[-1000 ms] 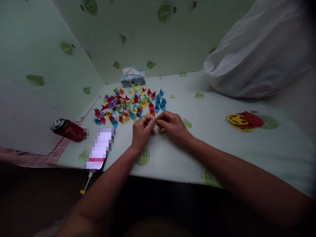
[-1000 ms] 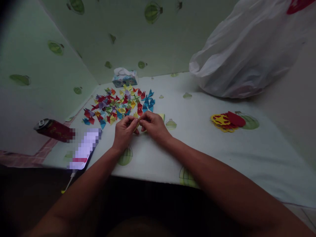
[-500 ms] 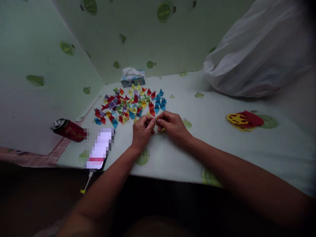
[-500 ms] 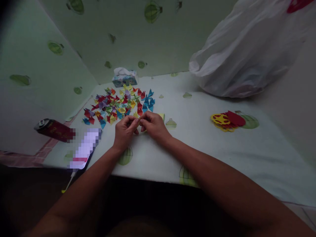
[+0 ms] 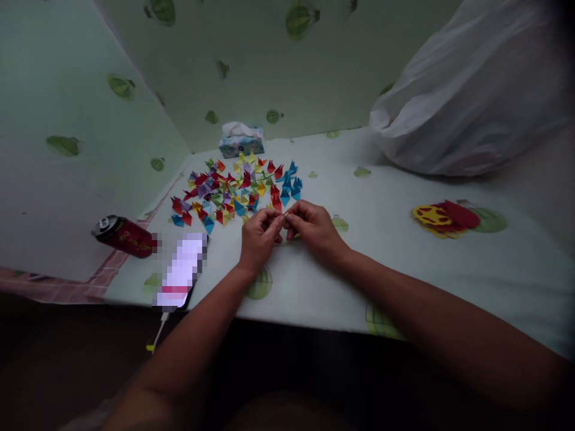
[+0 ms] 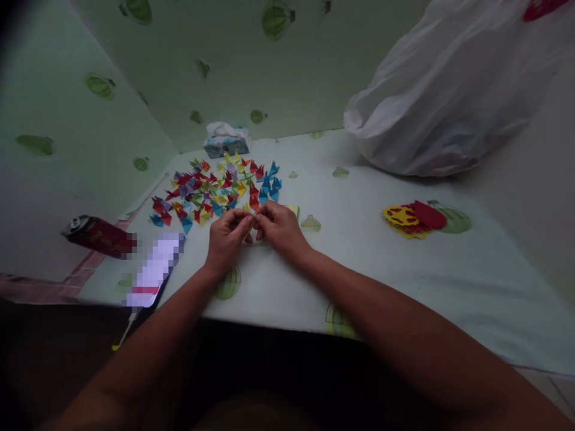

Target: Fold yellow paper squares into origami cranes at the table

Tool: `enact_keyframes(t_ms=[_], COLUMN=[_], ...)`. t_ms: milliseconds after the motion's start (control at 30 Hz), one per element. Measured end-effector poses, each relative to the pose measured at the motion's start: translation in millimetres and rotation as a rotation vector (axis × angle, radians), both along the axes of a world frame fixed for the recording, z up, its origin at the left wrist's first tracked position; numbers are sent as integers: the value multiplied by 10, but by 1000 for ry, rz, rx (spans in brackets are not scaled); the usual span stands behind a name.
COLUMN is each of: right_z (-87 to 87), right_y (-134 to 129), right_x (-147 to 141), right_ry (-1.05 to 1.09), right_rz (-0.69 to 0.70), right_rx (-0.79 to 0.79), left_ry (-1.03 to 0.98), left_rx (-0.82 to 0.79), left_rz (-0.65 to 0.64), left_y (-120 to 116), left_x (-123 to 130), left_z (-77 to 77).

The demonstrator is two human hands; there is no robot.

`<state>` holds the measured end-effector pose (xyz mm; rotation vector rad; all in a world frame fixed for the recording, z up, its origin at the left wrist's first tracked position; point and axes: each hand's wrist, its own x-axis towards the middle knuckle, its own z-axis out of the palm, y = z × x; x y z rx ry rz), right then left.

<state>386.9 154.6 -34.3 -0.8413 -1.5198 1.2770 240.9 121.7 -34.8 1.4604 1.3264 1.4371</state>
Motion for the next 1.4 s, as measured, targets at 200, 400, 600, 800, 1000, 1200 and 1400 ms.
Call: enact_keyframes(t_ms=[200,400,600,800,1000,1200,1400], right_z=[22,34,49,96,115,70,49], right_y=[-5,-8,-18,-42,-43,-5,15], right_x=[10,25,27,37,57,48,30], right_ry=[-8,-62,-106,-152,-209,-67,41], right_rz=[11,4,24,28,-17,45,125], right_rx=[34,33,78,134,162,58,-13], left_ry=[-22,27,12,-10,32,-31,-107], left_rx=[-14,27,-1,-11,10,-20,-35], left_rz=[0,-15,-30,-41,-65,-54,-80], left_y=[1,-7,10,2,-4,0,9], left_x=[-2,-16,-33,-28,-31,-33,-40], left_z=[21,29,3,14,26,31,27])
